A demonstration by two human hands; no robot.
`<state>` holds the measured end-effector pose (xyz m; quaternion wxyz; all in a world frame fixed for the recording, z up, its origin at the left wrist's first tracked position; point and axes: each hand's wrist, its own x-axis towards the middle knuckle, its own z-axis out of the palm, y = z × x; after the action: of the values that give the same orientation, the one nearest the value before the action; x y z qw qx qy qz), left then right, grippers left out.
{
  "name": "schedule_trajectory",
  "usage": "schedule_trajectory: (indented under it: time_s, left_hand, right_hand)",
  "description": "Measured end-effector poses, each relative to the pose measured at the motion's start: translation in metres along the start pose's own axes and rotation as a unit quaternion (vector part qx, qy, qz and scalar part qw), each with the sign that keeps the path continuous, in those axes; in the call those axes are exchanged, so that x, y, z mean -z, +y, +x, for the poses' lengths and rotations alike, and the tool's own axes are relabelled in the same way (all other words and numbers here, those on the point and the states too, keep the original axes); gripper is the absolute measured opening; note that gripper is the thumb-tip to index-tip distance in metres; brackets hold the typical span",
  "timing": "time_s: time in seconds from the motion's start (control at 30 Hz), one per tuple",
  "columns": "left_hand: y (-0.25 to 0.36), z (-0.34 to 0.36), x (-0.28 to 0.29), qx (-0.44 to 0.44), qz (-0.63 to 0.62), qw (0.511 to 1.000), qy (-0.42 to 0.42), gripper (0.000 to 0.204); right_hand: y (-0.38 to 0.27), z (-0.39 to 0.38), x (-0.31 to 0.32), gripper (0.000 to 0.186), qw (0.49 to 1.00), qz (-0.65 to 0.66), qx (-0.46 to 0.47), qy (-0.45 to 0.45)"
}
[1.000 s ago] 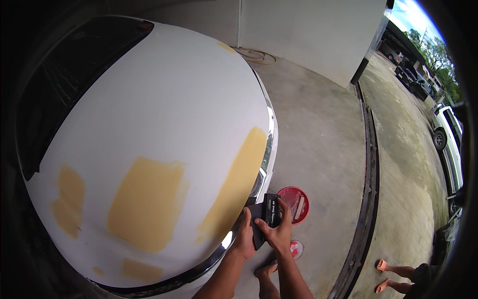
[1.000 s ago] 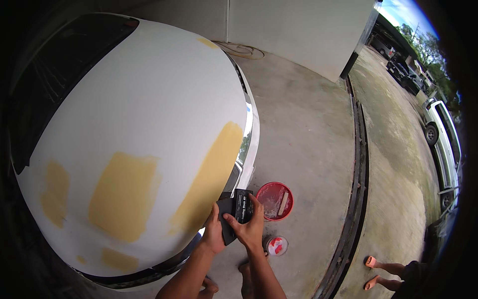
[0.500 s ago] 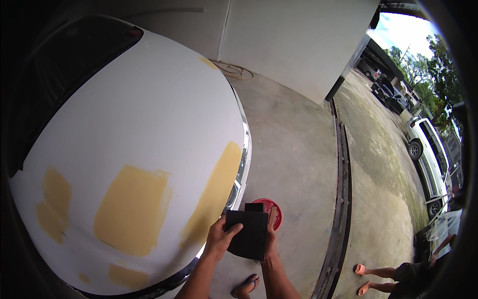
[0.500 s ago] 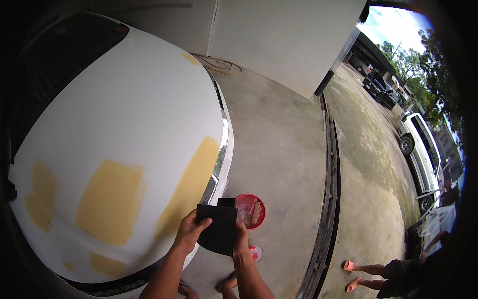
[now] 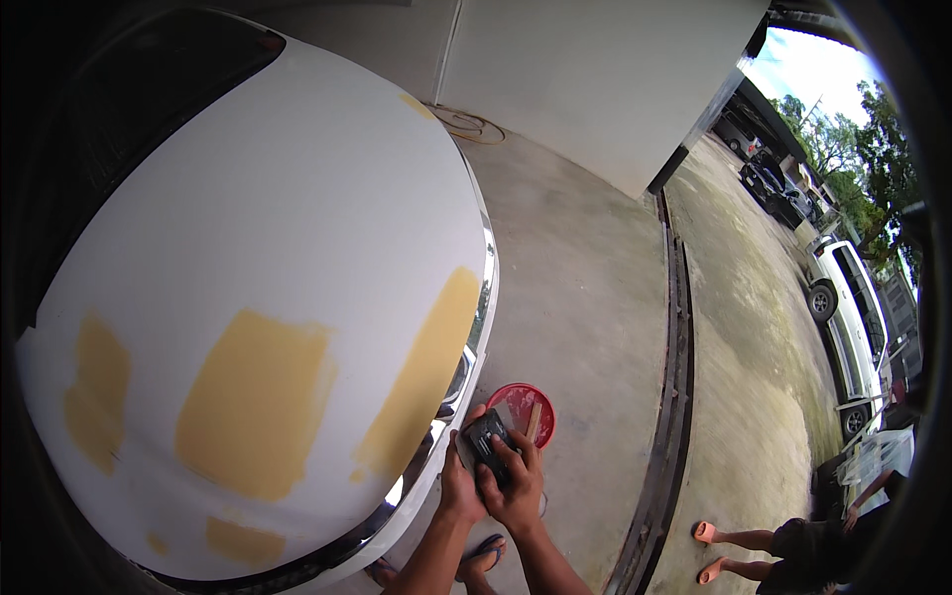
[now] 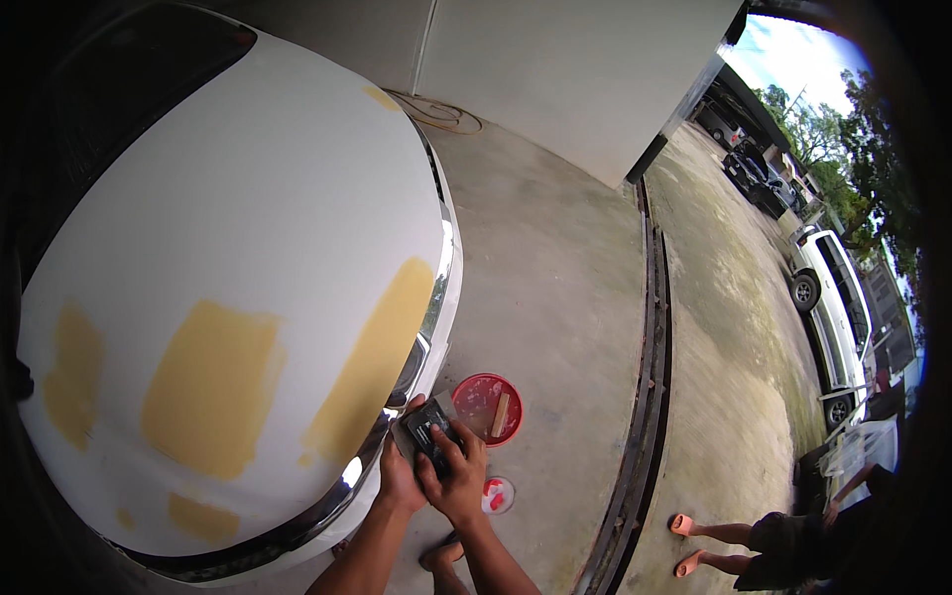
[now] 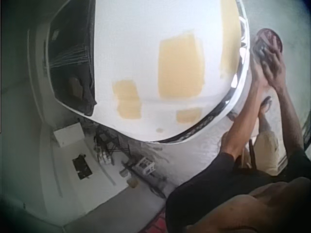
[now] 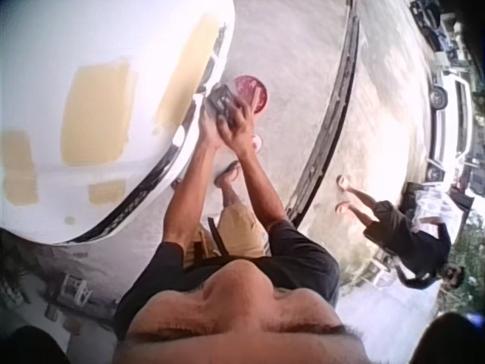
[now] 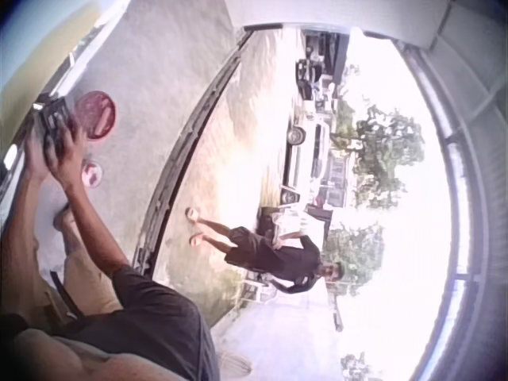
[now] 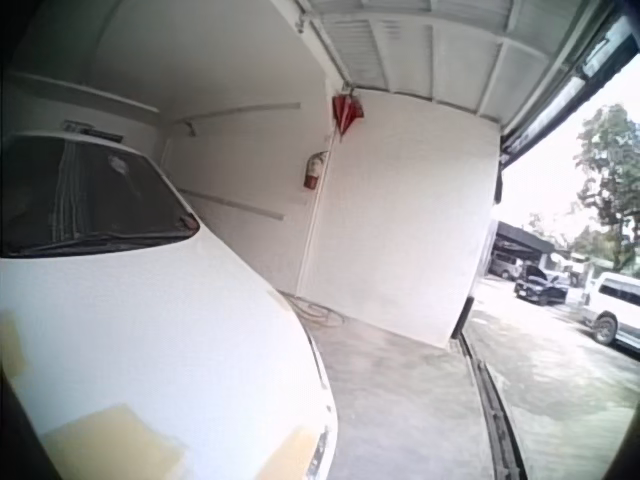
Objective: The person sands the hood of a white car using a sanding block and wipes the surface with a red cloth. The person repeatedly dips the sanding block into a red bucket of water and continues sanding different areas of the hood.
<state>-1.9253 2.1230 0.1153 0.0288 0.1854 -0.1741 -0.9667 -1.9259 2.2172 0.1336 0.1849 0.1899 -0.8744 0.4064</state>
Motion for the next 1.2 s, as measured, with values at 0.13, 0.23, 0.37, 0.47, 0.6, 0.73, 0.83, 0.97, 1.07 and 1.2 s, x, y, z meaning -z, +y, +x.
schedule_trajectory:
  time_s: [0.13, 0.23, 0.37, 0.47, 0.6, 0.73, 0.83, 0.97, 1.07, 1.2]
  left_hand:
    - [0.000, -0.008, 0.006, -0.034, -0.001, 0.999, -0.037, 0.053]
    - [0.004, -0.015, 0.012, -0.058, 0.035, 0.996, -0.051, 0.054]
    - [0.008, -0.018, 0.015, -0.087, 0.086, 0.990, -0.073, 0.057]
    - [0.008, -0.020, 0.015, -0.096, 0.103, 0.987, -0.078, 0.060]
    - [0.004, -0.020, 0.020, -0.088, 0.090, 0.982, -0.138, 0.055]
    - [-0.001, -0.023, 0.028, -0.108, 0.140, 0.974, -0.141, 0.060]
    - [-0.003, -0.026, 0.037, -0.060, 0.188, 0.969, -0.150, 0.064]
    - [-0.010, -0.022, 0.059, -0.074, 0.393, 0.903, -0.155, 0.059]
    - [-0.039, -0.012, 0.088, -0.056, 0.403, 0.902, -0.142, 0.054]
    - [-0.116, 0.007, 0.144, -0.010, 0.522, 0.848, -0.088, 0.070]
  right_hand:
    - [-0.005, -0.006, 0.002, 0.053, 0.998, -0.048, -0.008, -0.039]
    - [-0.008, -0.012, 0.001, 0.055, 0.998, 0.003, -0.027, -0.063]
    - [-0.006, -0.017, -0.004, 0.058, 0.998, -0.018, 0.020, -0.055]
    - [-0.004, -0.020, -0.008, 0.060, 0.999, -0.008, 0.028, -0.041]
    - [-0.001, -0.024, -0.011, 0.060, 0.998, 0.037, 0.034, -0.035]
    - [0.005, -0.029, -0.009, 0.062, 0.992, 0.113, 0.028, -0.054]
    - [0.017, -0.032, -0.004, 0.085, 0.980, 0.164, -0.013, -0.111]
    - [0.050, -0.043, 0.006, 0.078, 0.924, 0.293, -0.106, -0.220]
    - [0.096, -0.062, 0.014, 0.073, 0.849, 0.348, -0.217, -0.334]
    - [0.191, -0.110, 0.025, 0.067, 0.873, 0.129, -0.230, -0.410]
